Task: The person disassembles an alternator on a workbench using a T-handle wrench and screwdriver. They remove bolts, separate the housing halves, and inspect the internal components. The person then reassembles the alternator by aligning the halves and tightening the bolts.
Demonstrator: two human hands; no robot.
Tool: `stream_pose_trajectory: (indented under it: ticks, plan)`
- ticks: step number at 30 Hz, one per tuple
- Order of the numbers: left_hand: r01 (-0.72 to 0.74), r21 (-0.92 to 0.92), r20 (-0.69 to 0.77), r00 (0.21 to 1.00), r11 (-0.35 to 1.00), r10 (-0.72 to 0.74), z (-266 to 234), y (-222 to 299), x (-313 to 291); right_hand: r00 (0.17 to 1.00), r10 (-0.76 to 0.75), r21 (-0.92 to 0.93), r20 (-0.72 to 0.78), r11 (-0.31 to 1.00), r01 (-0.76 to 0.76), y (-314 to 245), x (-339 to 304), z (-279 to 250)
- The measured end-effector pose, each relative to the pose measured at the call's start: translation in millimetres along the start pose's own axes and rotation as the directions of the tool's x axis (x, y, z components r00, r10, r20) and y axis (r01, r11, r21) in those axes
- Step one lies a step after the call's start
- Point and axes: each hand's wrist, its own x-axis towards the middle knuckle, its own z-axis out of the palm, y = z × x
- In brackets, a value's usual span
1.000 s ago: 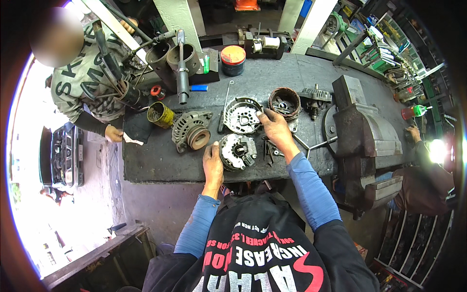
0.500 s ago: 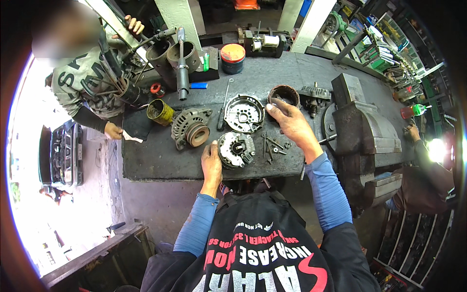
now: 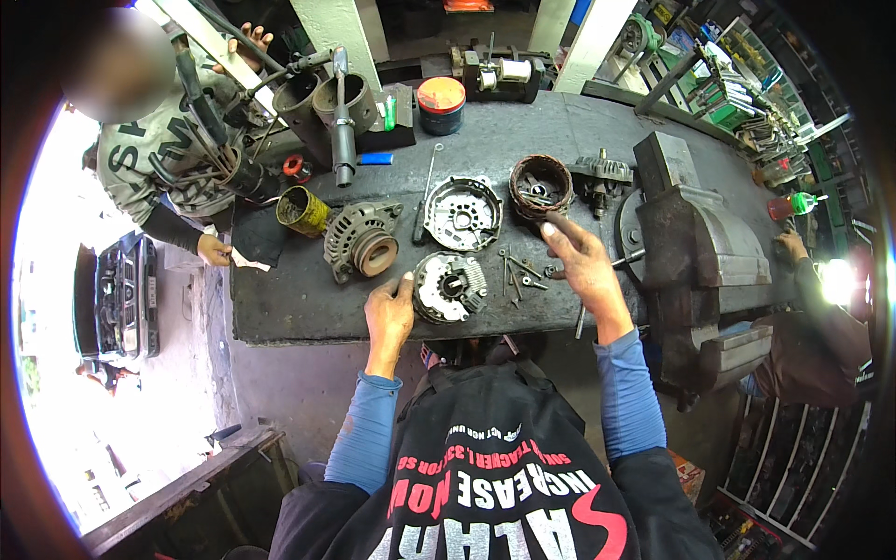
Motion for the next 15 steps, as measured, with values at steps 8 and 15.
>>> stream_pose_trajectory:
  ticks: [8,15]
  plan:
    - [0.371,-0.499,0.25,0.927,0.784,-0.28,-21.0,-7.3,-2.4,0.967,0.246,0.048,-0.072,0.969,-0.243,88.2,-25.5,-0.4]
    - [0.198,-0.436,0.054,0.979,0.878,-0.194,-7.4,-25.1,-2.0,0.944,-0.237,-0.449,-0.231,0.887,0.112,123.3,-46.4,11.5]
